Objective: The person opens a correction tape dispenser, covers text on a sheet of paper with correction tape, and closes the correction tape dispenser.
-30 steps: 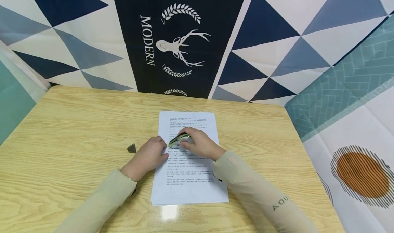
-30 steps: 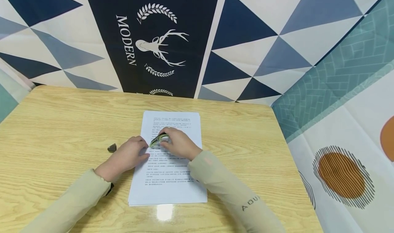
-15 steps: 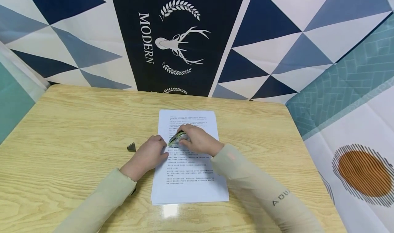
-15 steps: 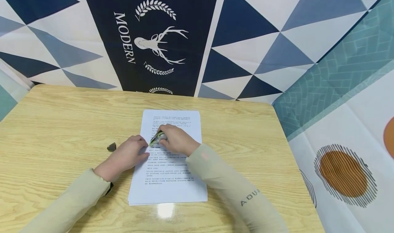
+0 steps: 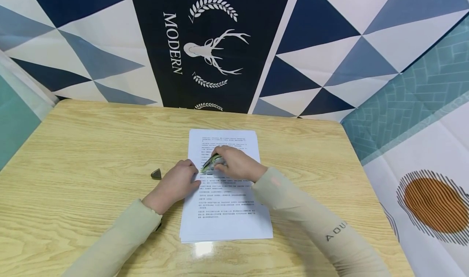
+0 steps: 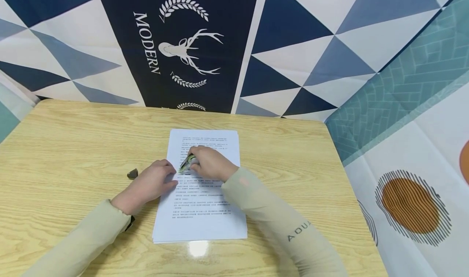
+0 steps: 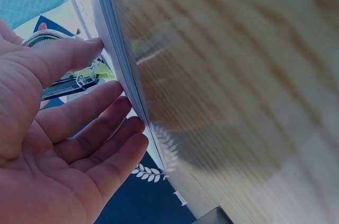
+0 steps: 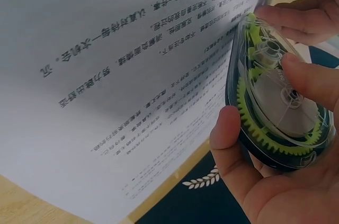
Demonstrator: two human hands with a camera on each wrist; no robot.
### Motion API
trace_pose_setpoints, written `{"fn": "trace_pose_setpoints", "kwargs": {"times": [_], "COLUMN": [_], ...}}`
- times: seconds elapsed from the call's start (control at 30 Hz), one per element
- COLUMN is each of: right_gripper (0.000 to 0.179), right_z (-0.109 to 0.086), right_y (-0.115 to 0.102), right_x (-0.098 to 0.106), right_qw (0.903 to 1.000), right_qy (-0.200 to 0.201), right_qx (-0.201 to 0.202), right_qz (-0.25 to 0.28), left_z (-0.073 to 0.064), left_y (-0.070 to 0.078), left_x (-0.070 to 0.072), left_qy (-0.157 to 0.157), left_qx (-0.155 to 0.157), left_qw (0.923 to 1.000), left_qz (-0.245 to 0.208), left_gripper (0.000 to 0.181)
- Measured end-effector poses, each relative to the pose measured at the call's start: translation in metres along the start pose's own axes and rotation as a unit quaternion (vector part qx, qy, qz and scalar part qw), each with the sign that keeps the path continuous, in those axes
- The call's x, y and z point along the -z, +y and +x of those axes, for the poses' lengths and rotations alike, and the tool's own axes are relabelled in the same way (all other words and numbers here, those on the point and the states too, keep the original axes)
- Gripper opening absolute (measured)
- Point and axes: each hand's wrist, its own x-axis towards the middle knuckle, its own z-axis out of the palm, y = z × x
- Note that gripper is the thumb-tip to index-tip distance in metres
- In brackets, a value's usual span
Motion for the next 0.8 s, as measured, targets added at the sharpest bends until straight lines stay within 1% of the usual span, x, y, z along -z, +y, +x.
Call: {"fn": "trace_pose_setpoints", "kwargs": {"times": [0.27,0.47,0.8], "right_gripper": [0.029,0.028,0.027], "right_z": [-0.004,-0.007,-0.014], "right_y": [0.005,0.010,0.019], "right_x": [0.002,0.003,0.005], "right_qw": [1.0000,0.9999,0.9997], "right_qy": [0.002,0.009,0.017], "right_qx": [-0.001,0.006,0.016], "right_qz": [-0.005,-0.005,-0.008], "left_z": [0.001,0.001,0.000], "left_y": [0.000,0.000,0.001], "left_x": [0.000,0.000,-0.001], "left_qy": [0.002,-0.002,0.002], "left_qx": [-0.002,0.002,0.007], "left_qw": [1.0000,1.0000,0.9999], "left_qz": [-0.005,-0.001,-0.008], "left_gripper": [0.033,0.034,0.034]}}
